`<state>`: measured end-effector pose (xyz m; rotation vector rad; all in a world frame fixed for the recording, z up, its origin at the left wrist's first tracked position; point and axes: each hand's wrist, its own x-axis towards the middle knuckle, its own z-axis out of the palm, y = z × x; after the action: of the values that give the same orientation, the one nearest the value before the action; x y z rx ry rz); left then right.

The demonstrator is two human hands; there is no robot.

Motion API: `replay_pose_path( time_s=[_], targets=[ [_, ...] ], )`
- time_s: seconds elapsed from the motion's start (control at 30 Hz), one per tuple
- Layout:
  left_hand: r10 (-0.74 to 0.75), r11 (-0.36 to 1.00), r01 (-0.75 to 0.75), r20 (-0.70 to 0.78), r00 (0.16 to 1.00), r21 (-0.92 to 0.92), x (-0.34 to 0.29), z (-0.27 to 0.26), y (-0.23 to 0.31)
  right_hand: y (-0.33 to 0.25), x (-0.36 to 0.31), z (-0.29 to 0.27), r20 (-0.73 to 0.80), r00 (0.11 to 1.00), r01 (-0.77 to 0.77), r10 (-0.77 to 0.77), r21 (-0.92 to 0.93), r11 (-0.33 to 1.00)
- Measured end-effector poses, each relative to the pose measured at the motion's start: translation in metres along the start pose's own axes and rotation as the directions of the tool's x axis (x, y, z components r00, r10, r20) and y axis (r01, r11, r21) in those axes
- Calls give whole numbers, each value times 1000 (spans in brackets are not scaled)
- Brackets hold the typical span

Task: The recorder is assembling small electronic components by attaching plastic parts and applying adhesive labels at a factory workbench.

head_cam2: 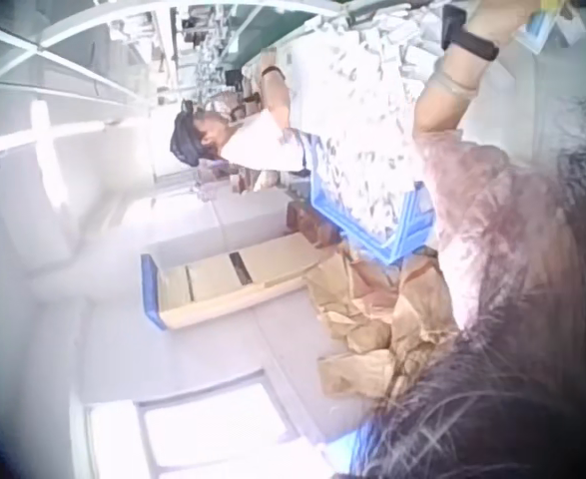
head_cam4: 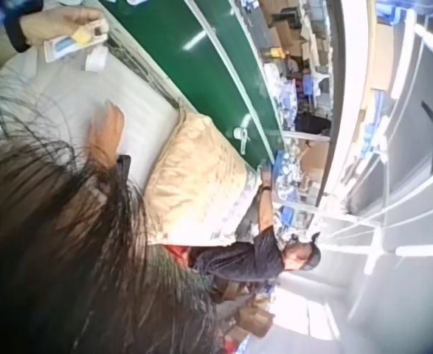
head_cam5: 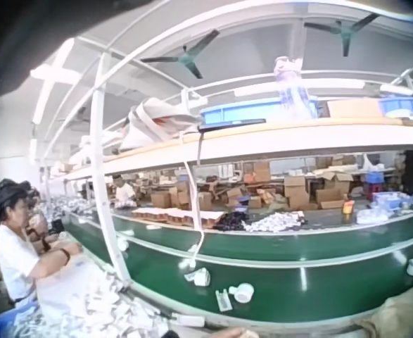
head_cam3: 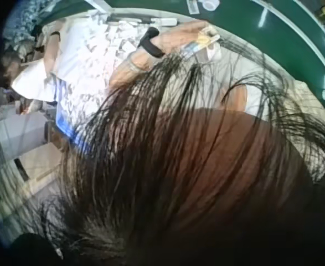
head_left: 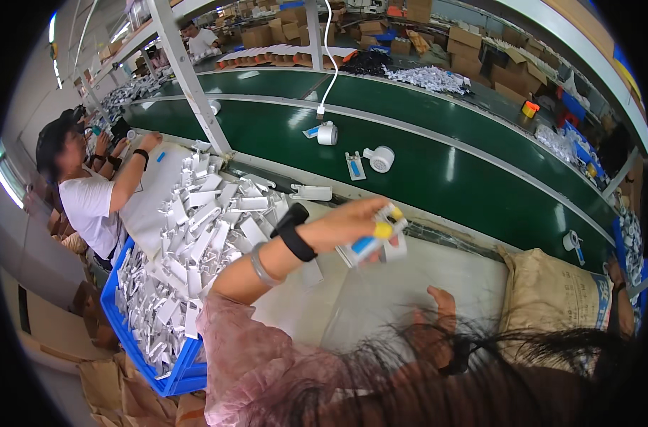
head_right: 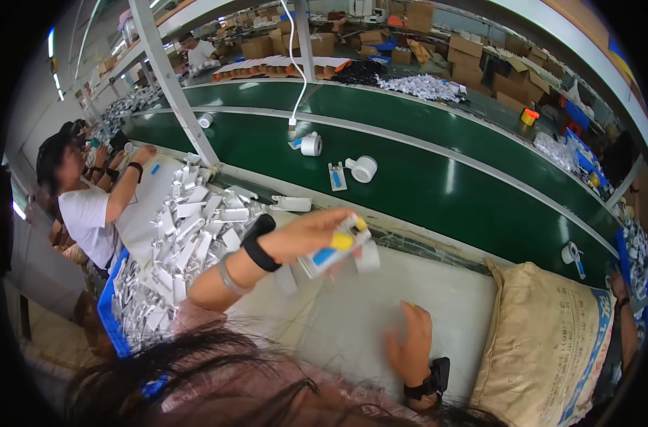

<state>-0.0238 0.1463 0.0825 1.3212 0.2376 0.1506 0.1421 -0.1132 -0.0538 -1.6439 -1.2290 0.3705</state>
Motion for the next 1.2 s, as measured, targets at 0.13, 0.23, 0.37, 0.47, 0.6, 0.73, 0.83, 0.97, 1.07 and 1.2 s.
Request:
replay_pose_path(
  time_s=[0.13,0.23,0.37,0.47,0.6,0.73,0.83,0.97,1.07,1.2],
  targets=[
    [-138,989,119,268,954,88,3,65,-41,-53,21,-10,0,993,118,-118,-62,991],
    [-155,988,154,355,922,31,0,87,-53,-27,22,-20,160,979,116,-129,87,989],
    [-125,992,118,340,932,40,0,81,-59,-24,24,-35,289,953,13,-86,246,969],
    [-164,956,88,262,951,280,-7,84,-51,-32,27,-47,311,948,0,-67,209,978],
    [-93,550,54,-3,996,834,-18,89,-67,-46,25,-52,360,919,121,-159,125,985],
    [188,674,-258,178,966,692,-14,78,-95,-46,23,-54,377,910,104,-171,191,976],
    [339,592,-209,-5,941,778,-15,82,-104,-46,23,-48,352,921,81,-165,240,967],
    [30,940,40,-200,979,338,-16,95,-109,-50,22,-41,188,975,101,-120,105,989],
    [141,980,-120,-127,982,157,-11,94,-113,-48,22,-35,67,977,208,-201,-123,970],
    [9,993,-20,-97,995,-118,-10,96,-112,-49,21,-23,-90,968,208,-236,-248,946]
  ],
)
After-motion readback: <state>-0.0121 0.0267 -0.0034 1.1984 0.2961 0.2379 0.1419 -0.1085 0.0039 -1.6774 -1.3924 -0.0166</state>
